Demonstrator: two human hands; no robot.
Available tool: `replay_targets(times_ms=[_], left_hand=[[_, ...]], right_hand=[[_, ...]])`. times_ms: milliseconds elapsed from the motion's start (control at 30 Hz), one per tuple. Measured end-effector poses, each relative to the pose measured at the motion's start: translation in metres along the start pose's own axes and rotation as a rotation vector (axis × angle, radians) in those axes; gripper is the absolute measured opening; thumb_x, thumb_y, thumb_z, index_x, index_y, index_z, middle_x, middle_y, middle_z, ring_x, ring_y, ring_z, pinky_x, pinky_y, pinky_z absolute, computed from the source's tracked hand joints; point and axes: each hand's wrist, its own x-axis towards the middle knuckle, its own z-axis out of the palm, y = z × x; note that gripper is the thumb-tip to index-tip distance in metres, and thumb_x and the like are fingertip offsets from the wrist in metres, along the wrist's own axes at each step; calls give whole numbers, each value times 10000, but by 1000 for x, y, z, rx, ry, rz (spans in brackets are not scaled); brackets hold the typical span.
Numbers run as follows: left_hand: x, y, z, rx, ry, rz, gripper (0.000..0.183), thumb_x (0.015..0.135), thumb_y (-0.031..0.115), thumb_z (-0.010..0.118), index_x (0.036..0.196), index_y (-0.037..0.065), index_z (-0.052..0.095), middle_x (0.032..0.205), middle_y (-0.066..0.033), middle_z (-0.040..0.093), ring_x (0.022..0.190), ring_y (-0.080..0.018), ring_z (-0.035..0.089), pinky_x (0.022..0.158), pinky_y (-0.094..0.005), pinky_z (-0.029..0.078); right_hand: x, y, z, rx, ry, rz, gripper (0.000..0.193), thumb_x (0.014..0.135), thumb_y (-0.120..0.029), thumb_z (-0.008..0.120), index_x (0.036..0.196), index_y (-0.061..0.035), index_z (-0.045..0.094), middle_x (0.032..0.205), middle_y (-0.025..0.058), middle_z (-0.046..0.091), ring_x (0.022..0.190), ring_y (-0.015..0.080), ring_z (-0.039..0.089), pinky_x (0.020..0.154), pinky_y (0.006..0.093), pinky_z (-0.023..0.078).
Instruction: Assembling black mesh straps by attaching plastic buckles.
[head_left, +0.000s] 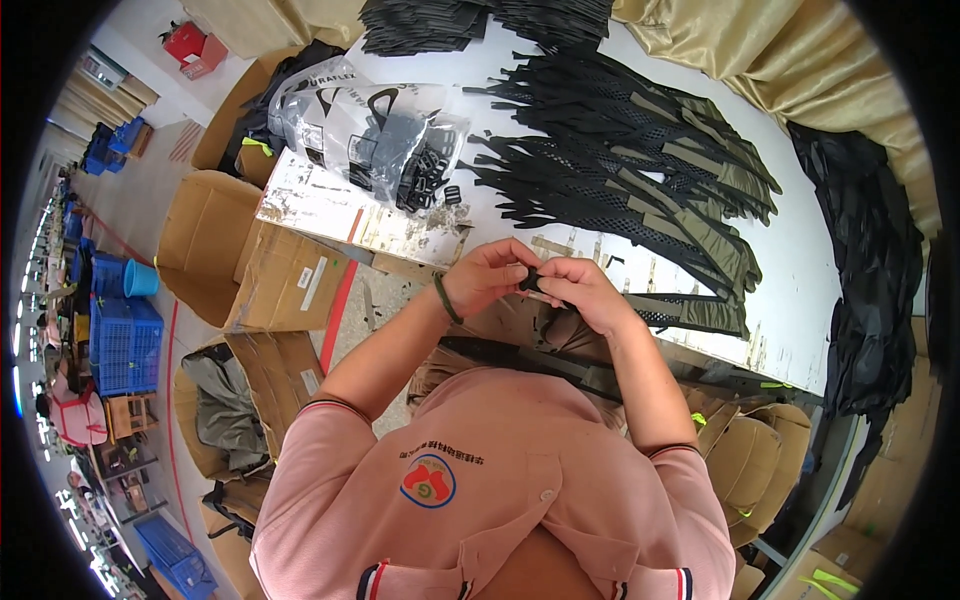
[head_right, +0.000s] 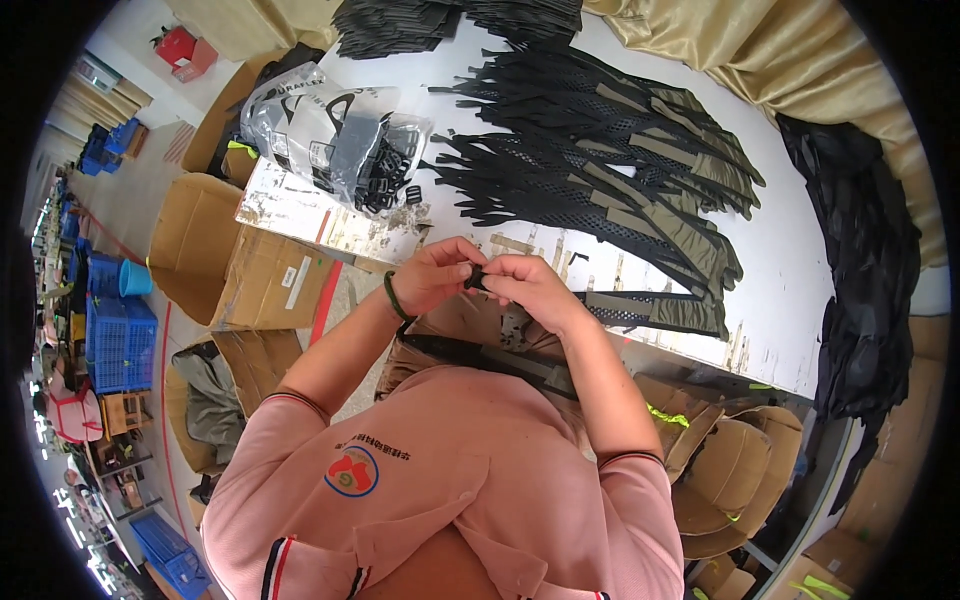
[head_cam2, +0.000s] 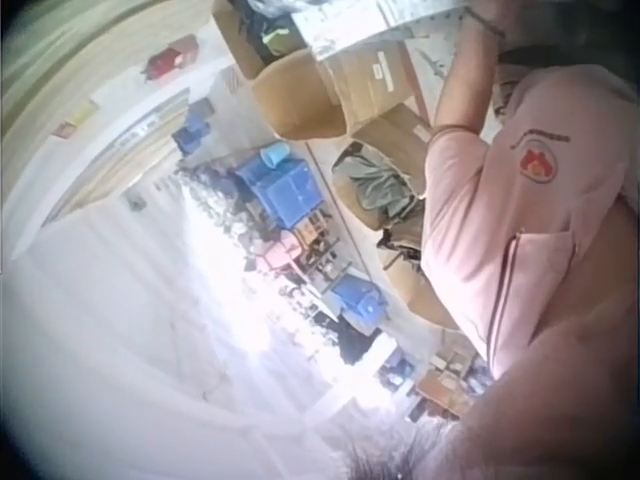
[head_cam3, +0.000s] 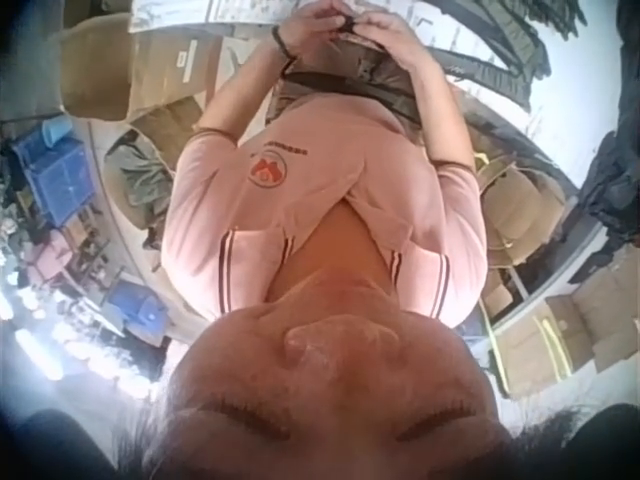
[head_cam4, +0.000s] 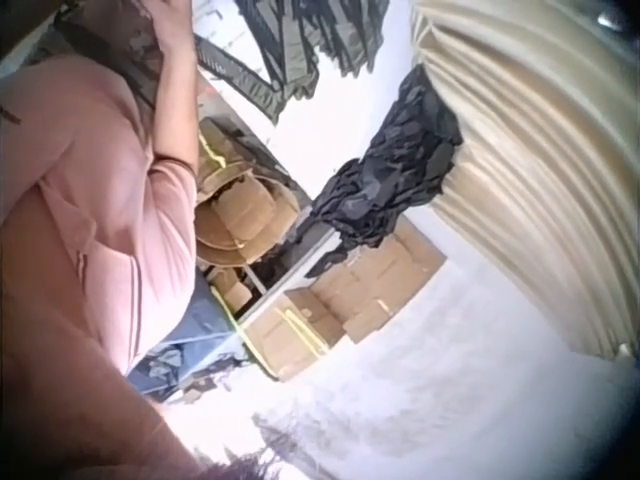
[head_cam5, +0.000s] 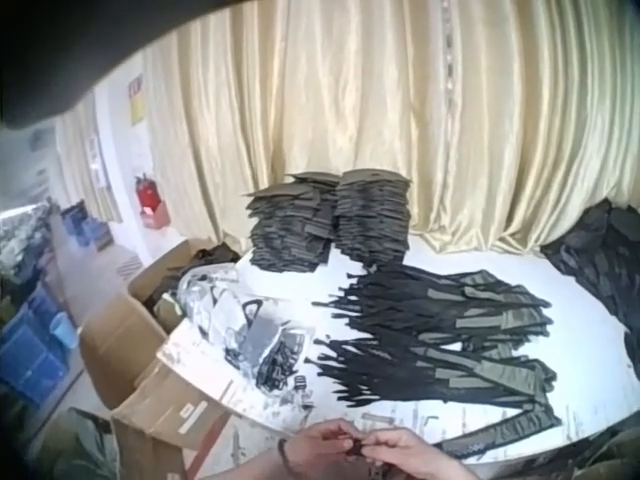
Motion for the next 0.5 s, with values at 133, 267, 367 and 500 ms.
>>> replay_targets(times_ms=[133, 267, 367, 500], left_hand=[[2, -5, -2, 31, 21, 34, 191, 900, 89, 558, 1078, 22, 536, 1020, -82, 596, 921, -163, 591, 807, -297, 487], [3, -8, -1, -20, 14, 58, 189, 901, 78, 554, 1080, 19, 540, 1025, -82, 593, 931, -166, 587, 825, -304, 480], [5, -12, -1, -43, 36, 80, 187, 905, 74, 546, 1086, 26, 548, 1029, -74, 589, 940, -164, 581, 825, -303, 480], [7, -12, 1, -77, 58, 88, 185, 908, 72, 542, 1089, 35, 554, 1032, -64, 584, 946, -161, 574, 823, -300, 480]], right_hand=[[-2, 1, -1, 2, 7, -7, 122, 864, -153, 588, 875, -39, 630, 757, -45, 567, 676, 37, 486, 628, 194, 421], [-3, 1, 0, -69, 13, -41, 122, 867, -148, 587, 898, -39, 630, 769, -42, 573, 685, 36, 494, 639, 196, 429], [-6, -4, 5, -138, 103, -34, 125, 867, -136, 591, 900, -21, 624, 776, -31, 578, 701, 47, 508, 649, 207, 435], [-4, -5, 16, -339, 206, -280, 105, 854, -101, 592, 888, -5, 616, 767, 3, 585, 712, 95, 533, 653, 238, 444]])
